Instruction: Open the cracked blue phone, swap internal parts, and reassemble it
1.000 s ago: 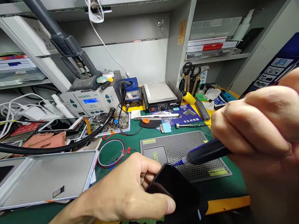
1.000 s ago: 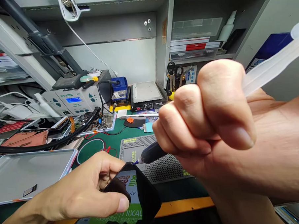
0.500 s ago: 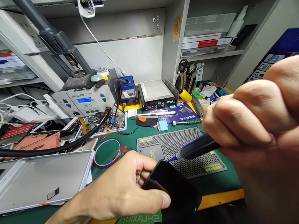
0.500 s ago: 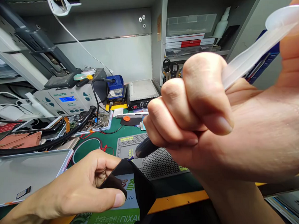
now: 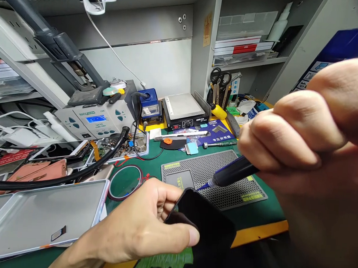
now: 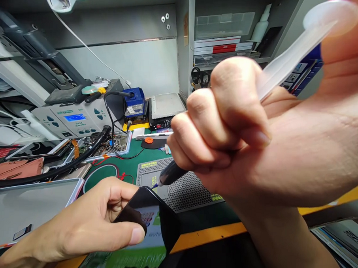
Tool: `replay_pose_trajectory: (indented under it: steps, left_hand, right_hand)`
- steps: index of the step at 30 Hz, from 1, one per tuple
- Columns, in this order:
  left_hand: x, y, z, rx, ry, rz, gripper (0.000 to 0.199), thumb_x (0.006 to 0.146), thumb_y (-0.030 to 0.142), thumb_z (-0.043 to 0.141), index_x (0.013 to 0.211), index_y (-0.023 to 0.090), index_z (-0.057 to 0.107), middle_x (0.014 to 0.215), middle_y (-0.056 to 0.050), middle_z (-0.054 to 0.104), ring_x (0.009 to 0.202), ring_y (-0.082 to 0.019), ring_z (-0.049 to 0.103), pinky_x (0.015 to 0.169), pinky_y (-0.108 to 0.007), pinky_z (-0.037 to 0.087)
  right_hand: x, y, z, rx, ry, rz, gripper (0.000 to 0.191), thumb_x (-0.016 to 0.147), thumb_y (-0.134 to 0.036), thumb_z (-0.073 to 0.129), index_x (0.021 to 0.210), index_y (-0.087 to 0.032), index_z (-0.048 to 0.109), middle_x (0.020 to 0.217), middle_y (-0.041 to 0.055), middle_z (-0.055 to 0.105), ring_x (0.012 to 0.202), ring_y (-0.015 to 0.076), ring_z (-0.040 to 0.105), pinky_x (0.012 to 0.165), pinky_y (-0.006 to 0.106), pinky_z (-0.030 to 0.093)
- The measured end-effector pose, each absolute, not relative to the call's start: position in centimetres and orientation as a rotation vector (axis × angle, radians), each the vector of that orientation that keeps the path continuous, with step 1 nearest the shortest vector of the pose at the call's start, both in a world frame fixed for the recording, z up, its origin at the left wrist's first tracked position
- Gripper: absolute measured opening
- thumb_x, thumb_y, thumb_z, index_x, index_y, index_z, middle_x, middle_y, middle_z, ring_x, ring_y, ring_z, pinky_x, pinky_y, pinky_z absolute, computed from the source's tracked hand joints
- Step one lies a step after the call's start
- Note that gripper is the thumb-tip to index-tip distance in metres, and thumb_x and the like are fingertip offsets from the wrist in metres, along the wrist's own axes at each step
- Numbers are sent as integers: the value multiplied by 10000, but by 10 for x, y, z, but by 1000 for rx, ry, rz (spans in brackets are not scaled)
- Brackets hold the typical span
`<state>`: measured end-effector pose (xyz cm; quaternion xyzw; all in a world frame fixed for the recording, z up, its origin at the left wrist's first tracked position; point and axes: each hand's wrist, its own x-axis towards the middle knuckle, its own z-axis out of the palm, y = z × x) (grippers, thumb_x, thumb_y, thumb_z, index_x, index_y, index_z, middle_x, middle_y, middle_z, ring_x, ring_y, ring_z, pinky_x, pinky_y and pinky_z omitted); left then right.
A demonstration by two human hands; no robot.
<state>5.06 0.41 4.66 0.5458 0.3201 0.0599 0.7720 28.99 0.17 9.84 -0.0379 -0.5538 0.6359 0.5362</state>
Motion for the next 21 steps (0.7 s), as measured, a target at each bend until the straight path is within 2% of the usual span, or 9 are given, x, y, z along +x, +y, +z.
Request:
replay_pose_trajectory:
  steps: [4, 9, 15, 18, 21]
  left_hand:
    - [49, 5, 41, 1210, 703, 149, 254, 838, 186, 709, 688, 172, 504, 631, 73, 335, 579, -68, 237, 497, -262, 166]
    - [51, 3, 42, 1199, 700, 142, 224, 845, 174, 689, 699, 174, 519, 631, 73, 326, 572, -70, 229, 492, -255, 186]
    - [50, 3, 44, 1211, 710, 128, 248, 841, 196, 702, 688, 179, 507, 631, 70, 332, 575, -75, 241, 494, -255, 198]
    - [49, 4, 44, 1210, 714, 125, 236, 846, 209, 708, 698, 174, 527, 637, 69, 339, 577, -74, 242, 498, -254, 200]
    - [50, 4, 44, 1205, 713, 126, 234, 846, 209, 715, 700, 171, 536, 636, 70, 341, 574, -72, 240, 497, -254, 197]
  right_hand:
    - [290, -1, 96, 51, -1272, 1493, 546, 929, -304, -251, 590, -191, 162, 534, -6, 289, 462, 135, 295, 494, 322, 287]
    - [286, -2, 94, 25, -1258, 1489, 443, 854, -269, -207, 596, -165, 137, 551, 7, 262, 461, 141, 277, 484, 338, 274]
    - [286, -4, 99, 30, -1207, 1508, 571, 839, -244, -287, 577, -199, 219, 552, -7, 321, 479, 136, 316, 486, 335, 271]
    - [284, -6, 103, 10, -1248, 1479, 522, 947, -359, -62, 567, -210, 264, 531, -25, 302, 460, 121, 273, 477, 316, 247]
    - [281, -7, 105, 37, -1298, 1454, 441, 960, -393, 204, 565, -217, 293, 508, -40, 273, 445, 116, 216, 466, 312, 209]
